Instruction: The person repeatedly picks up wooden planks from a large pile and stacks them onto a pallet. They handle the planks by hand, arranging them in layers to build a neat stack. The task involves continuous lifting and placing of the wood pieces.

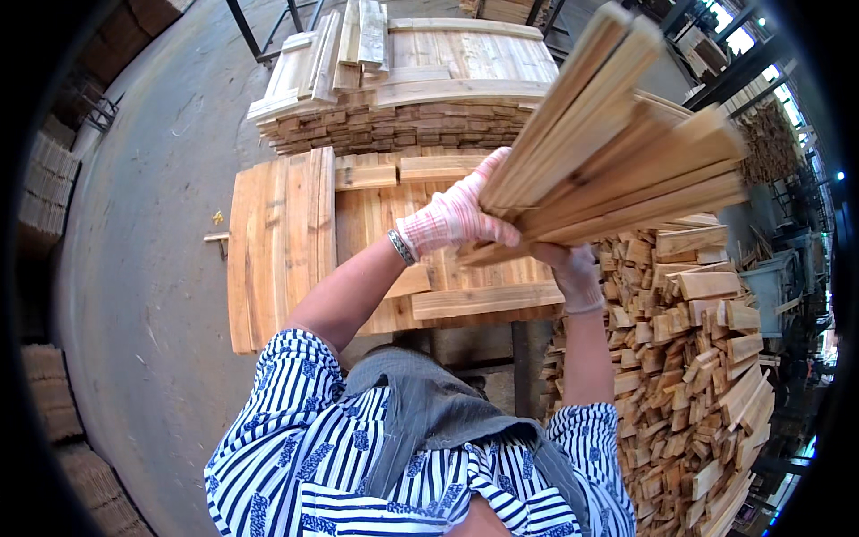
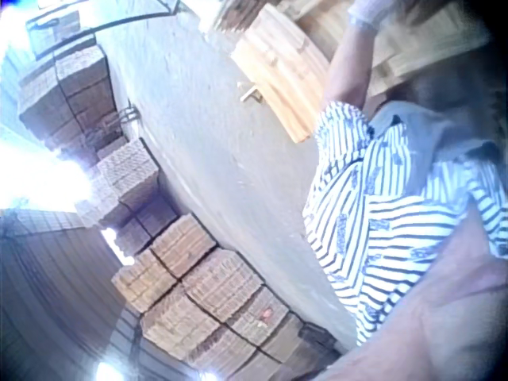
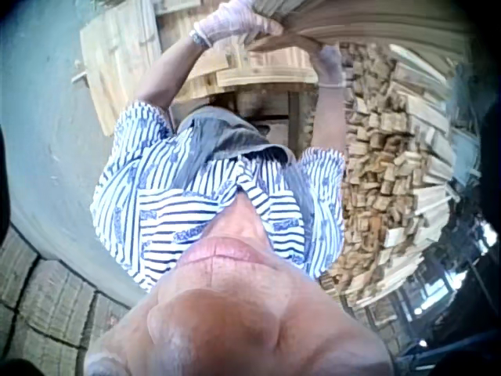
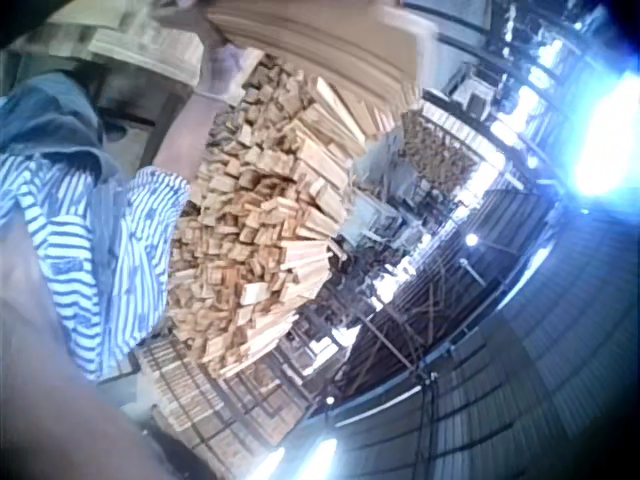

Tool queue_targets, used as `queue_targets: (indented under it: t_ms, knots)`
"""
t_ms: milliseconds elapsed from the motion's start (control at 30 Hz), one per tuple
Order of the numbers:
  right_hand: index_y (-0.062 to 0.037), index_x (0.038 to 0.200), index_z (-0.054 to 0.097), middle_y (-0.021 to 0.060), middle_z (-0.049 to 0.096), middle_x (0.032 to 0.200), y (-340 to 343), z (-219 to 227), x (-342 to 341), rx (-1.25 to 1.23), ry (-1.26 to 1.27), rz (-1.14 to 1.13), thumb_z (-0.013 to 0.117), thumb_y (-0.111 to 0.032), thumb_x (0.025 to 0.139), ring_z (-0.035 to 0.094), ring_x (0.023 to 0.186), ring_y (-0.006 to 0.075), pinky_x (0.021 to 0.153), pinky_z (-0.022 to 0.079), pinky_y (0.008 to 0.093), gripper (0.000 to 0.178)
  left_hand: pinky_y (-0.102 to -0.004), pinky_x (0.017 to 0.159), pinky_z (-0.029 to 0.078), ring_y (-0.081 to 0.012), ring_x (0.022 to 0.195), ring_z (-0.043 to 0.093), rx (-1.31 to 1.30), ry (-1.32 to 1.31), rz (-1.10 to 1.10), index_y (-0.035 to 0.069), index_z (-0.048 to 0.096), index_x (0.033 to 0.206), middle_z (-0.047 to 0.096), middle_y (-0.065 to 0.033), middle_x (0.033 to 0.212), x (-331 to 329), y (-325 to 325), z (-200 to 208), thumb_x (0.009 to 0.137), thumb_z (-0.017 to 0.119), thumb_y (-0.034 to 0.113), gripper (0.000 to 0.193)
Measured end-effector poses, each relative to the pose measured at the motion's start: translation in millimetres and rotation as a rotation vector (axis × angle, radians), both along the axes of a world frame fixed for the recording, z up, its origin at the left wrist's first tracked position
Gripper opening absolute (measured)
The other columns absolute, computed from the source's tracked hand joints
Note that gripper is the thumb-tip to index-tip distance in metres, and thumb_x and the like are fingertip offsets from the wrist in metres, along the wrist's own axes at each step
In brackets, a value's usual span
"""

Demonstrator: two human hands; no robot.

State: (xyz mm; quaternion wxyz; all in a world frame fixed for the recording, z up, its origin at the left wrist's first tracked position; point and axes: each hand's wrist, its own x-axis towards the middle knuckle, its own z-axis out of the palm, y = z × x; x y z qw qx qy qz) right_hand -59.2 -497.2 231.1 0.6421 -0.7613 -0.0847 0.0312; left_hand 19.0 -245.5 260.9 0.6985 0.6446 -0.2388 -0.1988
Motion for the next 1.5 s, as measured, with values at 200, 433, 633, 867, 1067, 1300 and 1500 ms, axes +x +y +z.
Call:
queue_targets:
  t_ms: [200, 433, 633, 867, 1067, 1300, 1500]
  knots:
    - [-0.0008, 0.125, 0.065, 0.0132, 0.069, 0.124, 58.8, -104.9, 68.9, -0.184, -0.051, -0.117, 0.087, -0.016, 0.080, 0.067, 0.112, 0.0230, 0.090, 0.060, 0.0354, 0.052, -0.0334, 0.099, 0.053, -0.0136, 0.117, 0.057, 0.213, 0.036, 0.114, 0.010, 0.049, 0.139, 0.063, -0.0030, 0.126, 51.3, 22.2, -100.2, 0.068, 0.092, 0.003, 0.083]
    - [-0.0073, 0.125, 0.066, 0.0063, 0.072, 0.116, 102.2, 3.9, 85.1, -0.178, 0.363, -0.003, 0.087, -0.017, 0.079, 0.065, 0.110, 0.0188, 0.096, 0.055, 0.0340, 0.052, -0.0338, 0.097, 0.053, -0.0163, 0.113, 0.060, -0.210, 0.441, 0.122, 0.009, 0.054, 0.133, 0.065, -0.0050, 0.121, 56.3, 61.6, -28.5, 0.079, 0.082, 0.002, 0.061]
    - [-0.0053, 0.139, 0.049, 0.0063, 0.063, 0.129, 119.2, -10.3, 78.2, 0.096, 0.352, 0.038, 0.082, -0.007, 0.081, 0.061, 0.116, 0.0185, 0.096, 0.052, 0.0332, 0.066, -0.0338, 0.099, 0.048, -0.0168, 0.113, 0.060, -0.098, 0.578, 0.165, 0.004, 0.058, 0.130, 0.066, -0.0066, 0.122, 42.9, 83.5, -50.4, 0.087, 0.079, 0.018, 0.050]
    - [0.0078, 0.133, 0.047, 0.0241, 0.065, 0.121, 120.9, -142.3, 86.1, -0.339, 0.706, -0.329, 0.087, -0.031, 0.076, 0.067, 0.110, 0.0306, 0.093, 0.054, 0.0380, 0.079, -0.0367, 0.108, 0.045, -0.0282, 0.128, 0.056, 0.271, 0.765, 0.451, -0.001, 0.007, 0.160, 0.056, -0.0246, 0.140, 38.3, 100.1, -129.1, 0.078, 0.087, 0.043, 0.122]
    - [0.0081, 0.134, 0.044, 0.0250, 0.064, 0.123, 118.9, -158.4, 82.4, -0.439, 0.731, -0.347, 0.087, -0.033, 0.077, 0.067, 0.109, 0.0329, 0.090, 0.057, 0.0415, 0.082, -0.0375, 0.098, 0.052, -0.0272, 0.113, 0.062, 0.465, 0.685, 0.640, 0.006, 0.008, 0.161, 0.056, -0.0250, 0.137, 21.8, 147.7, -82.8, 0.079, 0.085, 0.045, 0.119]
    - [0.0107, 0.149, 0.029, 0.0314, 0.044, 0.149, 124.7, -171.9, 94.3, -0.639, 0.697, -0.336, 0.081, -0.050, 0.076, 0.048, 0.138, 0.0383, 0.112, 0.042, 0.0411, 0.108, -0.0447, 0.107, 0.043, -0.0392, 0.139, 0.043, 1.567, 0.243, 0.641, 0.004, 0.014, 0.159, 0.038, -0.0266, 0.154, 1.5, 108.6, -173.2, 0.080, 0.077, 0.053, 0.112]
    - [0.0099, 0.138, 0.043, 0.0242, 0.065, 0.123, 114.9, -151.8, 82.1, -0.340, 0.588, -0.402, 0.083, -0.030, 0.079, 0.067, 0.110, 0.0308, 0.093, 0.055, 0.0376, 0.082, -0.0538, 0.124, 0.004, -0.0458, 0.153, 0.008, 1.618, -0.025, 0.463, 0.003, 0.008, 0.160, 0.001, -0.0281, 0.166, -10.3, 129.3, -162.9, 0.082, 0.070, 0.058, 0.114]
